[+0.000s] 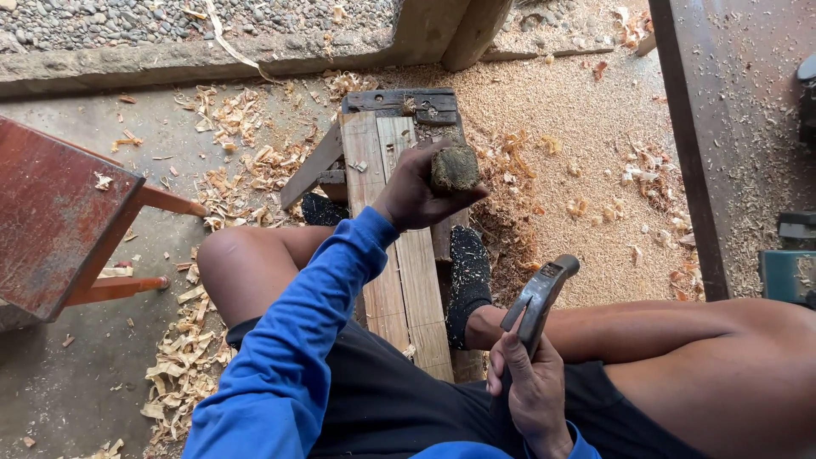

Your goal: The recorder uses a hammer and chisel to carve a piece of wood held in a jig.

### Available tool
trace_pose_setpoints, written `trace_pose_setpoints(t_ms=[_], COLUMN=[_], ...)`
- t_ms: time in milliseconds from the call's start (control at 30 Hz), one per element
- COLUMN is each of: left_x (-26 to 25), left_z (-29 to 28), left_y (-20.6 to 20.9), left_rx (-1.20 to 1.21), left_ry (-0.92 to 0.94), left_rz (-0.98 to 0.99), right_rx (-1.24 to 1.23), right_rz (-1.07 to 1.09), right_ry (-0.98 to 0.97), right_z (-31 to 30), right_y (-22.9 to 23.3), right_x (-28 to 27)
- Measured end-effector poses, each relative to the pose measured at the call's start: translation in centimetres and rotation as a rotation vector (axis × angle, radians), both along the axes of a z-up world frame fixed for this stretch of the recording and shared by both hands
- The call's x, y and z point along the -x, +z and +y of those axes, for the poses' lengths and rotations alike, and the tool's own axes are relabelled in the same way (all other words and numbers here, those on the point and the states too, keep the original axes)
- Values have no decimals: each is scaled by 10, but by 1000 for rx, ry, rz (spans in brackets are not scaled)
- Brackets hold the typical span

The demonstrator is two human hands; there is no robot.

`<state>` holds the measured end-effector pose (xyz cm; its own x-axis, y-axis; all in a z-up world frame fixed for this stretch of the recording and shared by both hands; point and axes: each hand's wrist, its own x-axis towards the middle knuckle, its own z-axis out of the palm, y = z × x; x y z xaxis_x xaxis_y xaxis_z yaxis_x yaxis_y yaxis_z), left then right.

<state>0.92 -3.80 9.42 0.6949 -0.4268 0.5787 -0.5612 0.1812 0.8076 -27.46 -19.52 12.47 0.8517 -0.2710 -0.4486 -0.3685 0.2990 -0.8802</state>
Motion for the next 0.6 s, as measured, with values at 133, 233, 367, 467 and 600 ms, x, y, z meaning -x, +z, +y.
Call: trace_pose_setpoints(t_ms=[133,233,367,467,600], left_x=[-3,-2,12,15,14], left_z=[-3,-1,4,8,8], left_y=[-9,-19,-17,-16,-27], left_rx=[-94,-40,-114,-85,-90], left_ry=[-15,-32,32,-5,21], left_rz=[51,0,62,-26,-5], right_rx=[7,9,1,22,38], right_rz=[2,9,5,1,-20], right_ry=[18,32,49,59,79], right_z=[2,3,7,9,0], right_y=[2,3,11,13,15], right_x=[-3,-5,-7,-11,-13])
